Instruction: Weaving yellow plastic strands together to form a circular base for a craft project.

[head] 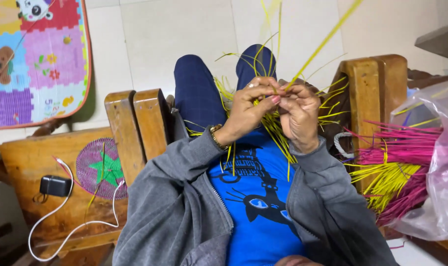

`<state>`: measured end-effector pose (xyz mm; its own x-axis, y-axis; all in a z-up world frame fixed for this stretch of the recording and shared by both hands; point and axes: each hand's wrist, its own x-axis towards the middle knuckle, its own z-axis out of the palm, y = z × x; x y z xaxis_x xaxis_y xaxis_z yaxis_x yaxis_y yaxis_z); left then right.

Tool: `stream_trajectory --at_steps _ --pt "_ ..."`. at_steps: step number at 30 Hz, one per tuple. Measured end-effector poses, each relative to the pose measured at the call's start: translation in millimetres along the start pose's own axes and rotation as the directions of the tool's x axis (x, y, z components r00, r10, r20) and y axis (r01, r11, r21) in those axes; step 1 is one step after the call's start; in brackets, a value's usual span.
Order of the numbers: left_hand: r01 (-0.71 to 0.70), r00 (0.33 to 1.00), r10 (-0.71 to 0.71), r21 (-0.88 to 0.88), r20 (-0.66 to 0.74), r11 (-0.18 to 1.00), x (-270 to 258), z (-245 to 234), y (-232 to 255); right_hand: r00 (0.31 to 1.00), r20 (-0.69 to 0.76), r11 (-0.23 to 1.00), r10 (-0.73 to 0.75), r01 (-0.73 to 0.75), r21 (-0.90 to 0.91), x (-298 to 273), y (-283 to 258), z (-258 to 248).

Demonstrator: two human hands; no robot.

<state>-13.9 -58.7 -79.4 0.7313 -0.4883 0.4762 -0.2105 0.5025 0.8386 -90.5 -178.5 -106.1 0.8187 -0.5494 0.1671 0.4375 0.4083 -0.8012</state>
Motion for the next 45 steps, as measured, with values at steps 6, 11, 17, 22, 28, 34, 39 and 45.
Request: stream_trajectory --at_steps 6,11,17,22,28,34,39,45 --pt "0.002 0.999 -0.005 -0.075 -0.037 0.997 16 -7 38 0.998 0.063 0.951 -0.012 0.031 -0.307 4 -17 -1" --pt "-0.004 0.987 -0.056 -0.372 -0.148 0.928 28 -35 77 0.986 0.128 0.686 -0.111 0.169 -0.707 25 -18 -53" --pt "-0.035 0.997 0.022 -0.166 -0.080 0.986 40 -32 88 0.988 0.096 0.578 -0.120 0.148 -0.803 24 -35 -71" --pt "-0.573 0.798 0.480 0.706 0.364 0.417 62 -44 66 0.980 0.110 0.251 -0.167 0.151 -0.956 23 -71 -80" --pt "-0.494 0.857 -0.013 0.829 0.515 0.262 46 -27 0 0.876 0.409 -0.311 -0.257 0.326 -0.893 18 -90 -23" --pt "0.197 0.829 -0.547 0.855 0.116 0.480 11 -41 -109 0.909 0.415 0.365 0.035 0.375 -0.852 16 -2 -53" --pt "0.400 0.722 -0.691 0.832 -0.027 0.385 7 -47 -129 0.966 0.252 0.457 0.059 0.199 -0.867 17 51 -73" --pt "0.482 0.618 -0.786 0.775 0.032 0.410 -13 -62 -155 0.978 0.198 0.470 0.061 0.147 -0.870 11 67 -75"
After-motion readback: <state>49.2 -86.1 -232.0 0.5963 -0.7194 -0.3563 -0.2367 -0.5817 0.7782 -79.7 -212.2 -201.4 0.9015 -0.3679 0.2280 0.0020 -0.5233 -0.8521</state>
